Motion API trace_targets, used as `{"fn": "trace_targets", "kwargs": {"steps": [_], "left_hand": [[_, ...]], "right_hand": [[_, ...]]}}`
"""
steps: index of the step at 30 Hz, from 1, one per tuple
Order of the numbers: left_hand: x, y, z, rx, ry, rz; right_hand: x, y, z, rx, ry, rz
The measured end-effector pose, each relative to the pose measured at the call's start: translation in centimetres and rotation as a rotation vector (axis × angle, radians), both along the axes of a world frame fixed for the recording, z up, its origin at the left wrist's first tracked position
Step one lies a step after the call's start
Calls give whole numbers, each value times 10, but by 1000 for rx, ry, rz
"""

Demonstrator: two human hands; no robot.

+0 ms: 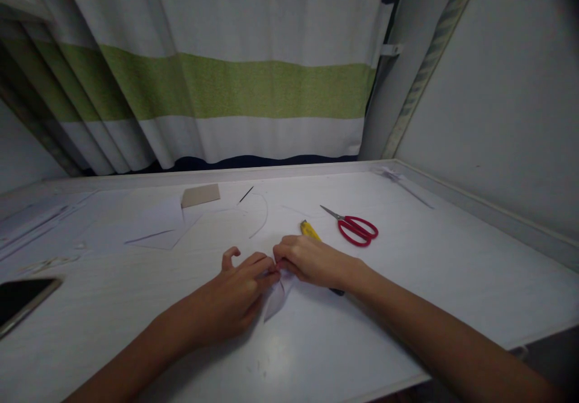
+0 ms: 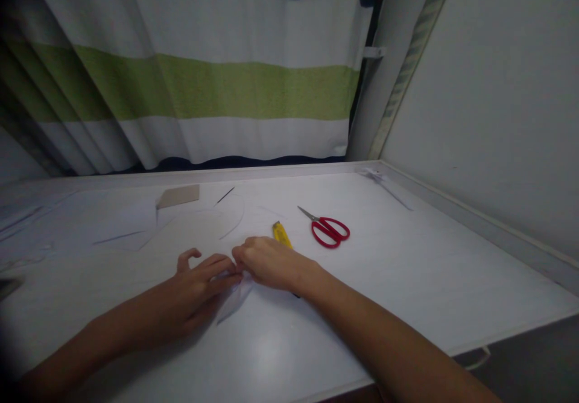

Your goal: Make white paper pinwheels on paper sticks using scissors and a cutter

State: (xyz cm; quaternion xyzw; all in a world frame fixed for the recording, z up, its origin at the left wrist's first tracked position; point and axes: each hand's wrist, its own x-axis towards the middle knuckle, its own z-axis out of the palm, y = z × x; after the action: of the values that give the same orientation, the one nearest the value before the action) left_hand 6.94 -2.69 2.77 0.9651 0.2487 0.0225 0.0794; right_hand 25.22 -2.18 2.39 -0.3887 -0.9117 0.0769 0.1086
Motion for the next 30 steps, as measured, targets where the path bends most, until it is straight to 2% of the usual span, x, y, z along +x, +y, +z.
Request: {"fn": "trace_targets", "kwargs": {"steps": [8,19,24,30], "left_hand": [[-1,21,-23,202,-74,-88],[3,18,-20,489,-43,-163],[4,17,-20,605,-93,-188],[4,21,-22,640,-99,-206]], "right_hand": [[-1,-1,2,-13,9,-1],[2,0,-2,12,29,-35],[2,0,-5,4,51,-58],[4,3,-8,-21,78,-72]]}}
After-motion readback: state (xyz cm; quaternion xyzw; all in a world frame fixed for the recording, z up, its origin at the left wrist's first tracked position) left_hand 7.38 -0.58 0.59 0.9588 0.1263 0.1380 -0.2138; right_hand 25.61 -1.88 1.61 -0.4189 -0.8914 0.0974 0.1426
